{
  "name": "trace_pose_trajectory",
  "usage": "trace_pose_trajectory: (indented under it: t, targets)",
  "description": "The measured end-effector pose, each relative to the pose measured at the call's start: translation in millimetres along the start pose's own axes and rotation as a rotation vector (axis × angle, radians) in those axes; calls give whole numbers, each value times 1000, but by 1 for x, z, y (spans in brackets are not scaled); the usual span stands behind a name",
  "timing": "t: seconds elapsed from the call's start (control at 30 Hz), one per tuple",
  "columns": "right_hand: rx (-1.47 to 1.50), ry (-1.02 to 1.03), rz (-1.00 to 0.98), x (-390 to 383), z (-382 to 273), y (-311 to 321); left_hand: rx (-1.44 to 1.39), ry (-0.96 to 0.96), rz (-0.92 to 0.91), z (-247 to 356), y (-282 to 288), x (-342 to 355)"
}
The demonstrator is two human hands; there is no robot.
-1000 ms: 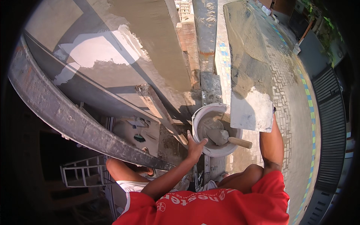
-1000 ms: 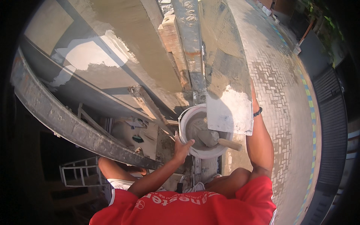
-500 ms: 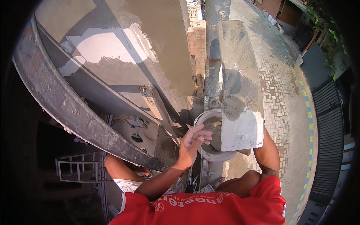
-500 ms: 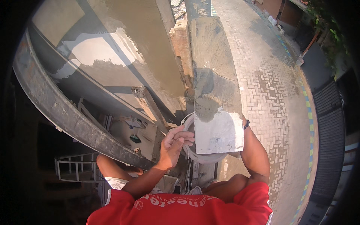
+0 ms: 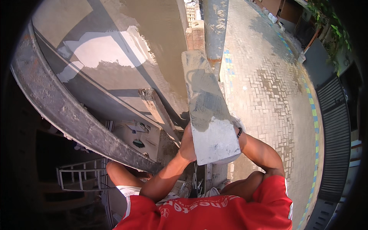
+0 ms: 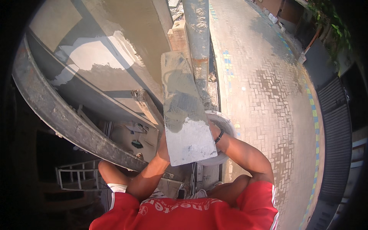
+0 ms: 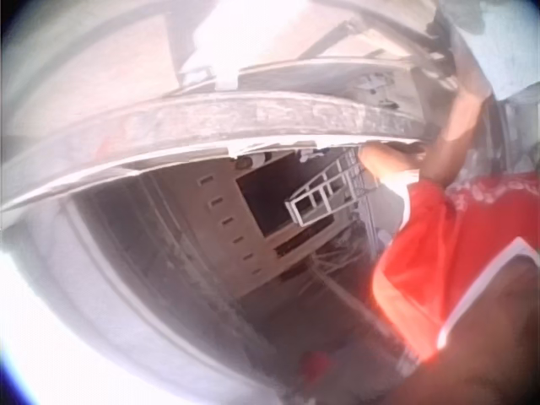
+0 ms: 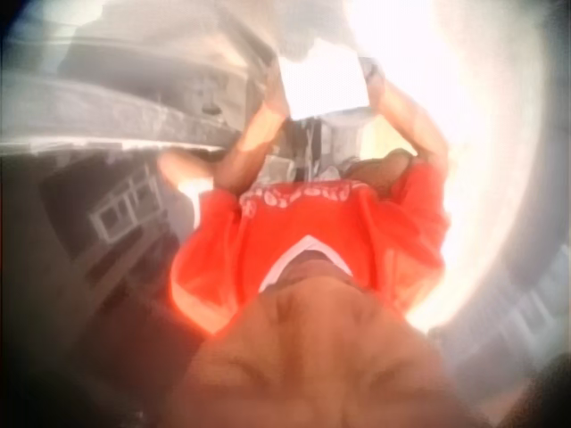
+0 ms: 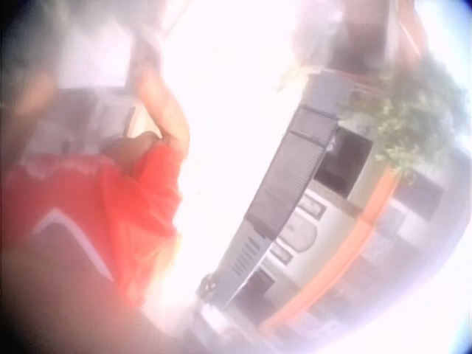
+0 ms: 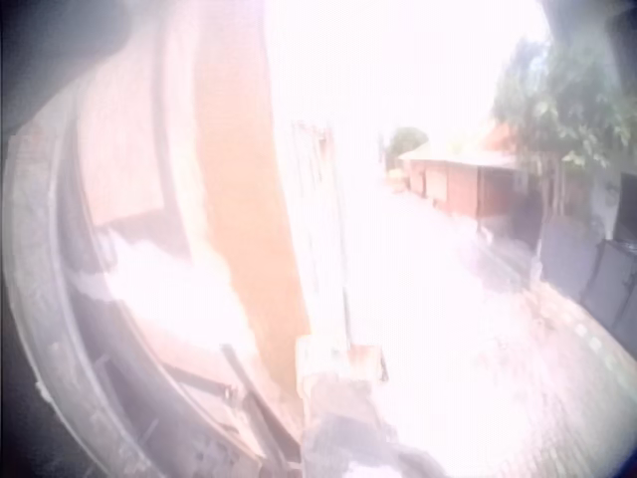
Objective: The person applies plaster to a vertical wall using a trowel and a hawk, smoothing the surface with a float. They repeatedly scoop plaster from a bucket, apply it to the wall, and smooth it out.
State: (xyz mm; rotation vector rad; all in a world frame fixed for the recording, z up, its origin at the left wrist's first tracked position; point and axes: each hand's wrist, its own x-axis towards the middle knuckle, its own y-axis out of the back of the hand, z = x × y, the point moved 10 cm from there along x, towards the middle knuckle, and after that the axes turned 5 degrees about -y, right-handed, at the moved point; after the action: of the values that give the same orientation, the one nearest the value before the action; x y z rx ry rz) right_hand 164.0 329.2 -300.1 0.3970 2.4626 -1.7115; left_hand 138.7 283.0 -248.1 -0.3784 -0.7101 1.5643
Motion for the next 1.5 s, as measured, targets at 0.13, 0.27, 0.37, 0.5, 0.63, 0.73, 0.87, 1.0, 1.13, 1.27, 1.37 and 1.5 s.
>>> trace_pose_trajectory:
  t: [0.13,0.27,0.37,0.5,0.63,0.73,0.87,1.0,1.13,1.27,1.37,1.5]
  targets:
    - [-1044,499,-49,12,-38,-51,7,53,90,-14,33,-26]
    - [-1394,368,145,2,-62,-50,-125,55,274,-5,81,-46]
    - [-1365,427,391,-28,-114,-18,-255,26,452,12,117,-64]
    - [-1280,522,590,-97,-167,-3,-329,14,599,24,146,-87]
    - [-1203,566,800,-173,-167,31,-339,36,635,19,149,-100]
    - [-1003,536,903,-228,-133,104,-341,78,611,5,140,-89]
    - [-912,442,1114,-283,-56,203,-322,136,549,-12,124,-73]
    - [-1019,259,1417,-338,22,270,-307,187,490,-26,108,-59]
    - [-934,143,1635,-378,92,309,-277,243,418,-36,91,-45]
    - [-983,169,1598,-375,134,319,-237,290,322,-45,71,-34]
    - [-1047,132,1603,-372,154,330,-187,337,227,-50,55,-28]
    - [-1101,87,1604,-380,161,341,-72,399,48,-52,44,-14]
